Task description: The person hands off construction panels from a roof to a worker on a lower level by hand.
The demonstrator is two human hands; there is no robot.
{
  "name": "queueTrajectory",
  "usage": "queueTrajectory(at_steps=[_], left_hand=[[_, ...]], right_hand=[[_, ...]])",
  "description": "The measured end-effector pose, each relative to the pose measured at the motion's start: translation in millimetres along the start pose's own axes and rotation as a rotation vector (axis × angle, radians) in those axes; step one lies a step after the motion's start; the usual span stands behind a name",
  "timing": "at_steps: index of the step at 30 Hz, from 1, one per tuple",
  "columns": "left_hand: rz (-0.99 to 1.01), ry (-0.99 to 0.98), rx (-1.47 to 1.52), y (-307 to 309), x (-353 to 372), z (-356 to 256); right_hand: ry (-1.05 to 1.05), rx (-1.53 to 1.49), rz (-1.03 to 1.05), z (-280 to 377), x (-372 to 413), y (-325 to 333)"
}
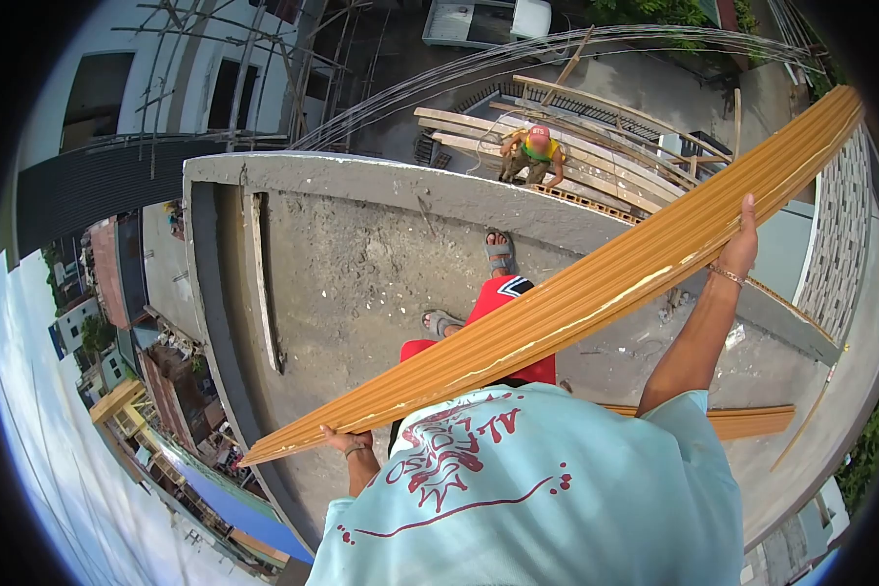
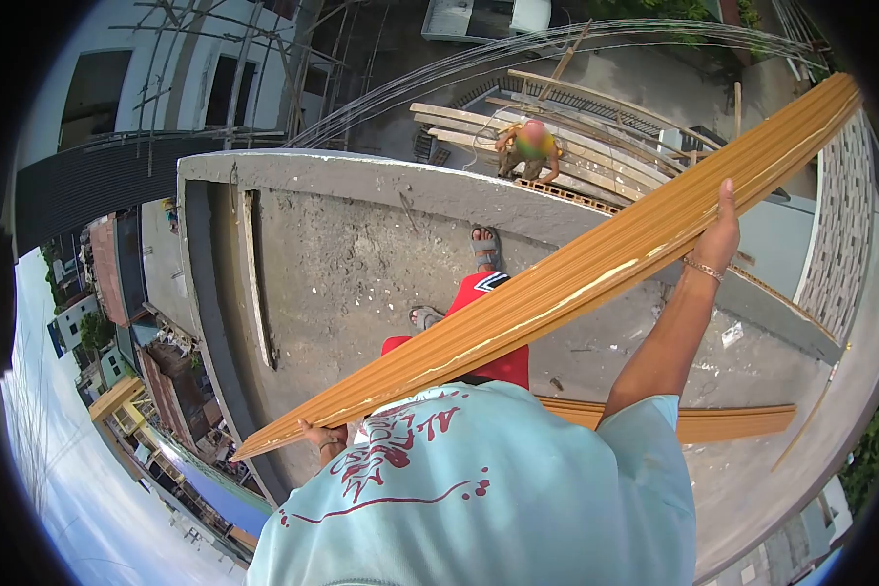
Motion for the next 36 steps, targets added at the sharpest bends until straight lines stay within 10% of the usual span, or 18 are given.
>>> queueTrajectory(at_steps=[14,26,36], left_hand=[[0.152,-0.339,0.152,23.6,14.9,-92.7],[0.134,-0.916,0.162,63.6,47.0,-299.2],[0.064,-1.127,0.246,-137.7,227.5,-316.5]], right_hand=[[-0.029,-0.141,0.159,-49.2,34.6,-20.1],[-0.239,-0.411,0.296,-125.3,116.4,-82.5],[-0.529,-0.676,0.197,-175.2,192.7,-139.0]])
Point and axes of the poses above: each hand's wrist, its own x-axis away from the middle knuckle, its own y-axis out of the back of the hand, z = x × y, the point moved 1 cm from there along -x, towards the middle knuckle, and after that the axes turned 5 degrees about y, right-handed, at the moved point
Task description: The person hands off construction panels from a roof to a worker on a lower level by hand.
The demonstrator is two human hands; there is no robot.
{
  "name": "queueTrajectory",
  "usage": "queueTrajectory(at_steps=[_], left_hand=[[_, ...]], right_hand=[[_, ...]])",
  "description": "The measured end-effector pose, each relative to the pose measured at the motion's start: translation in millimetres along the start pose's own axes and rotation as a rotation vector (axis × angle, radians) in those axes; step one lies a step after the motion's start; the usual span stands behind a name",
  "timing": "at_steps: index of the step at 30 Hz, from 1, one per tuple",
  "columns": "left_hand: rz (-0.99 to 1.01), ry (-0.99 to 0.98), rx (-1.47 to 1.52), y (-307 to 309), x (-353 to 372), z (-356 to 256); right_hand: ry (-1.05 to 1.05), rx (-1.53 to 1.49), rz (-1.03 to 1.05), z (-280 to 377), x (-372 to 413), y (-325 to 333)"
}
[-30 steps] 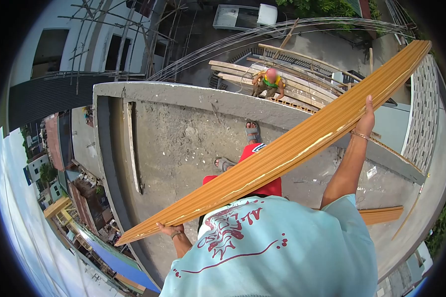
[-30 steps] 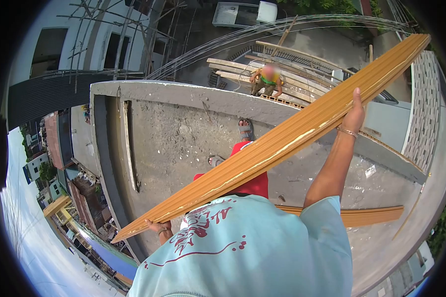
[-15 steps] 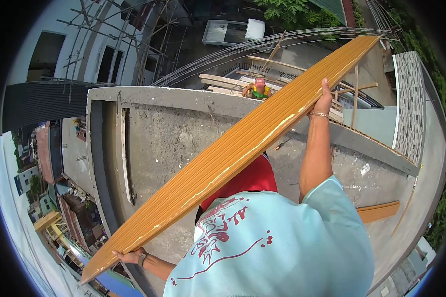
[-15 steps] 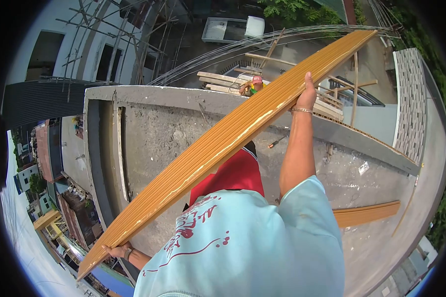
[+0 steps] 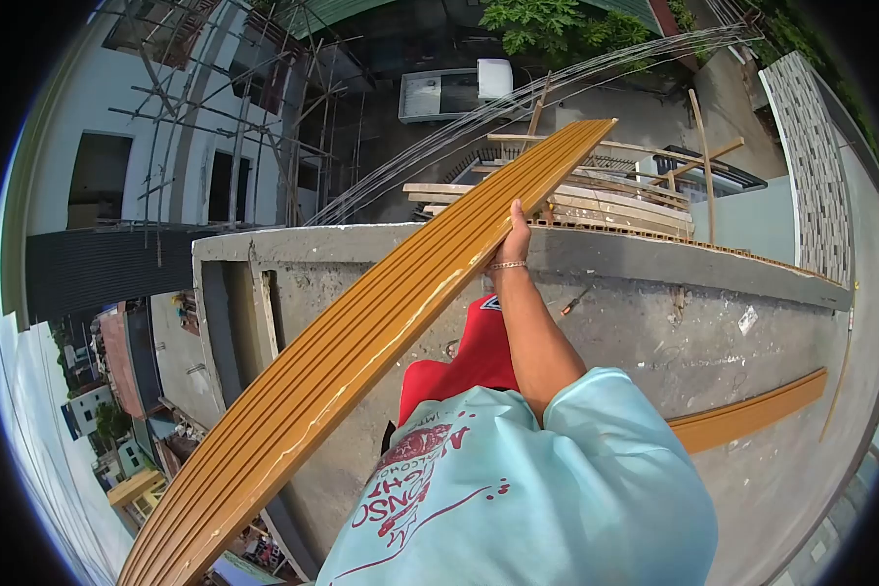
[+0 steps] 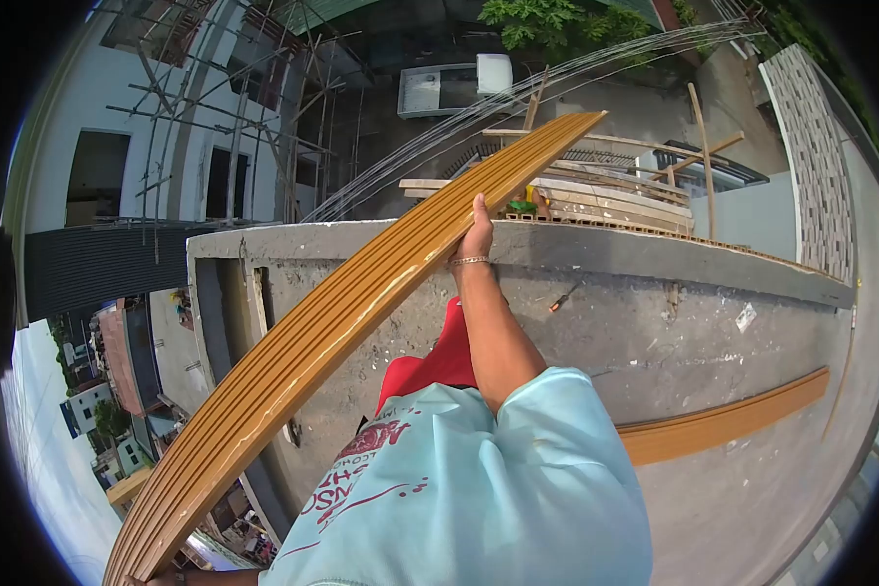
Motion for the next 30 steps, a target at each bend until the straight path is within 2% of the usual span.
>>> queueTrajectory(at_steps=[3,5,9,16,25,30], left_hand=[[0.034,-0.11,-0.041,-41.3,10.9,-6.5],[0.042,-0.183,-0.068,-62.0,16.4,-8.6],[0.044,-0.333,-0.147,-84.3,21.6,-13.8],[0.06,-0.579,-0.263,-107.1,24.5,-13.0],[0.106,-0.851,-0.324,-146.2,4.5,8.5],[0.133,-1.005,-0.425,-168.5,-16.1,17.7]], right_hand=[[-0.076,-0.071,-0.066,-24.8,-3.5,-2.3],[-0.182,-0.18,-0.061,-46.2,-13.0,0.7],[-0.251,-0.349,-0.022,-95.5,-27.8,9.7],[-0.26,-0.457,-0.063,-153.2,-47.9,5.5],[-0.185,-0.535,-0.084,-189.4,-88.1,2.6],[-0.221,-0.527,-0.036,-187.3,-82.4,-9.3]])
Point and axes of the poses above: each hand's wrist, its own x-axis away from the middle knuckle, its own y-axis out of the back of the hand, z = x × y, the point moved 1 cm from there along -x, towards the middle knuckle, and after that the axes turned 5 degrees about y, right-handed, at the moved point
